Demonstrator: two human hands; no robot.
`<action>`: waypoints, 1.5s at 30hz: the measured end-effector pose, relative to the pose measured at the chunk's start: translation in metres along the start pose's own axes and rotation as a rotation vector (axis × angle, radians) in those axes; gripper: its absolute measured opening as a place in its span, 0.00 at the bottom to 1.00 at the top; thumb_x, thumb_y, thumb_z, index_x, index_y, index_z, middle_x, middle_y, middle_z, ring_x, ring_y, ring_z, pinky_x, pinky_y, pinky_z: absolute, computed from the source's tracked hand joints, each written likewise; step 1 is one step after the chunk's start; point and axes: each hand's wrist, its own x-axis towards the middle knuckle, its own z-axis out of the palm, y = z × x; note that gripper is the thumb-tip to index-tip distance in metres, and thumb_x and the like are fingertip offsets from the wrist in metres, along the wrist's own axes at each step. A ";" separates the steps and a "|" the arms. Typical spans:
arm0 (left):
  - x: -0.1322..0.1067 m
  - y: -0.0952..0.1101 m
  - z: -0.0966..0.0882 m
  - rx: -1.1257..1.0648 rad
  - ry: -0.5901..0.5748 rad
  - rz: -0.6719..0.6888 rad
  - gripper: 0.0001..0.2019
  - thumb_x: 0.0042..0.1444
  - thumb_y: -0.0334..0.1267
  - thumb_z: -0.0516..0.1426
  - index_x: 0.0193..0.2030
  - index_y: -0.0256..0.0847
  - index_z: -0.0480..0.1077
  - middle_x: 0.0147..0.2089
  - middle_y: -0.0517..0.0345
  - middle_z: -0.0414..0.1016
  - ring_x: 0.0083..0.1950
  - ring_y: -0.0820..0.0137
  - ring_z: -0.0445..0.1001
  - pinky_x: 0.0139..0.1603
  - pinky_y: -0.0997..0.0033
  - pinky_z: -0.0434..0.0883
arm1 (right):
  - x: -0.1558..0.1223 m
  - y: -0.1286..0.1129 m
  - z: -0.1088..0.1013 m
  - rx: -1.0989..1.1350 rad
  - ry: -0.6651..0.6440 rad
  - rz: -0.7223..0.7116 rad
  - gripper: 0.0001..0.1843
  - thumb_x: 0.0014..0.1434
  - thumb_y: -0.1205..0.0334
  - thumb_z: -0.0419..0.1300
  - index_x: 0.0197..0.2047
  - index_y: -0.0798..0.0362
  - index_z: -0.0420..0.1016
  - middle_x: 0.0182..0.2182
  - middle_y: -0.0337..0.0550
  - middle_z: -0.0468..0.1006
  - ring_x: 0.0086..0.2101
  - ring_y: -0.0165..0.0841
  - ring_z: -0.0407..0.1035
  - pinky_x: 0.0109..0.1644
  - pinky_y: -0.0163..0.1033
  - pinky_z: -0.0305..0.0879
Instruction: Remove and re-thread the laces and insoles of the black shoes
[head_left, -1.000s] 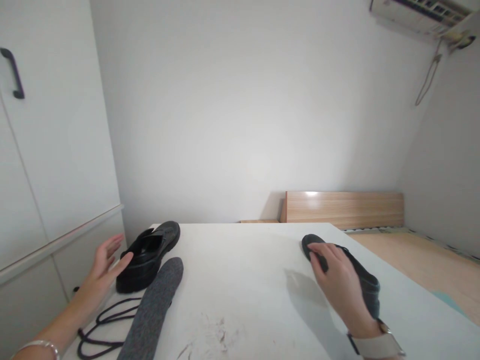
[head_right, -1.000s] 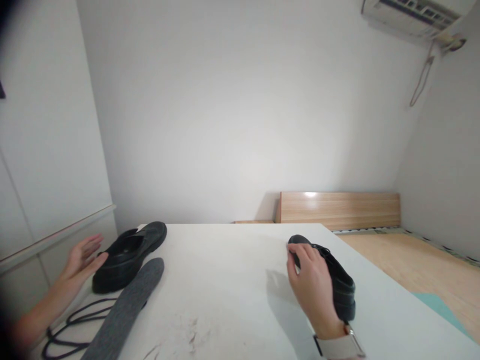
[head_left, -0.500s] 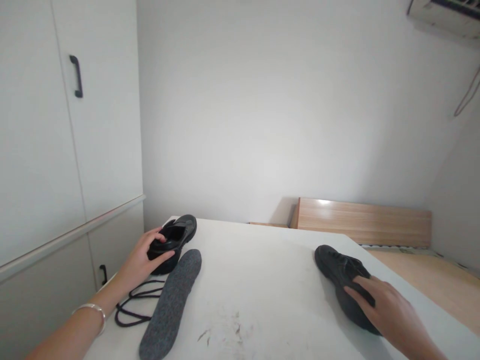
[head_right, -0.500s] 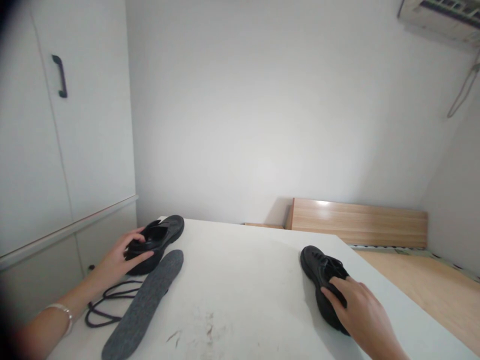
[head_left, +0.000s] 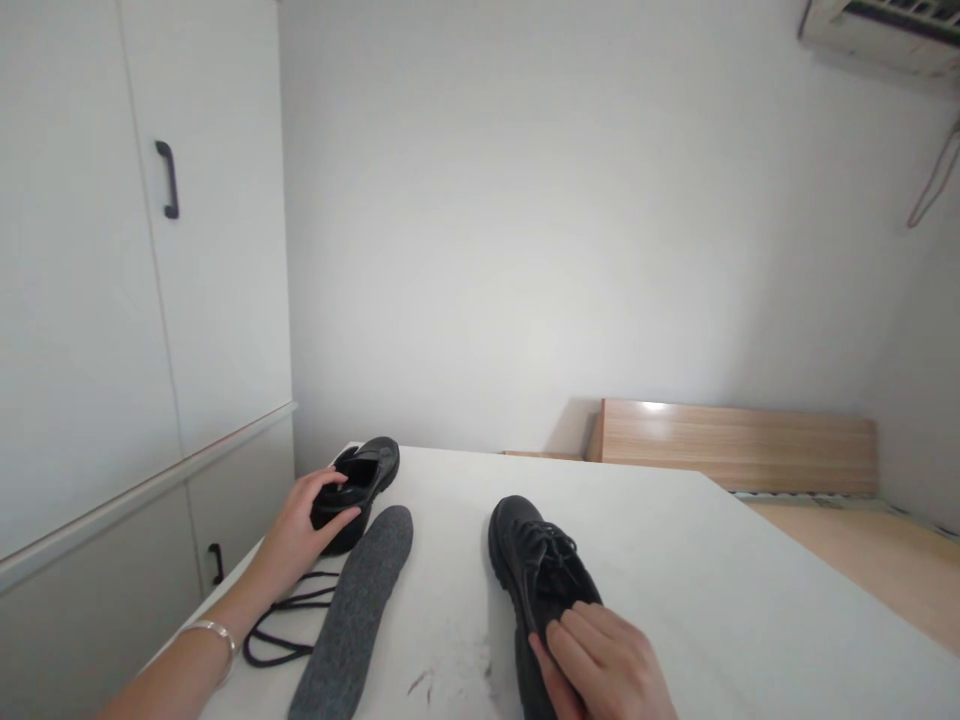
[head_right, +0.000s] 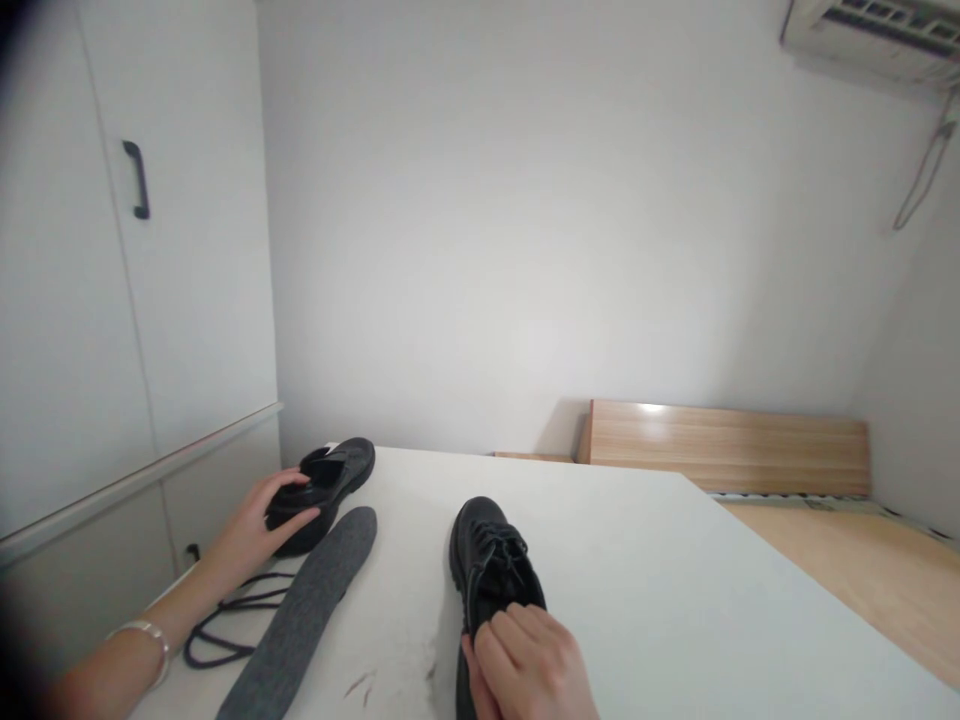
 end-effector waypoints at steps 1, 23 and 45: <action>0.000 0.002 -0.001 0.008 0.013 0.006 0.22 0.58 0.53 0.58 0.54 0.43 0.65 0.58 0.46 0.68 0.62 0.51 0.68 0.66 0.43 0.63 | 0.001 -0.005 0.008 -0.031 0.027 -0.036 0.19 0.63 0.74 0.52 0.21 0.50 0.61 0.16 0.38 0.66 0.19 0.30 0.59 0.24 0.40 0.49; -0.028 0.236 0.087 0.229 -0.406 0.492 0.08 0.52 0.36 0.63 0.40 0.42 0.79 0.57 0.39 0.74 0.67 0.41 0.62 0.70 0.27 0.45 | 0.035 0.047 0.005 -0.197 -0.380 0.037 0.11 0.47 0.61 0.75 0.31 0.54 0.79 0.44 0.53 0.79 0.46 0.49 0.70 0.53 0.57 0.61; -0.008 0.196 0.072 -0.487 -0.466 -0.111 0.12 0.58 0.47 0.59 0.30 0.43 0.72 0.31 0.56 0.74 0.35 0.62 0.72 0.41 0.63 0.68 | 0.011 0.088 0.014 0.740 -0.383 0.637 0.10 0.65 0.55 0.58 0.34 0.52 0.73 0.30 0.41 0.75 0.31 0.34 0.67 0.36 0.39 0.63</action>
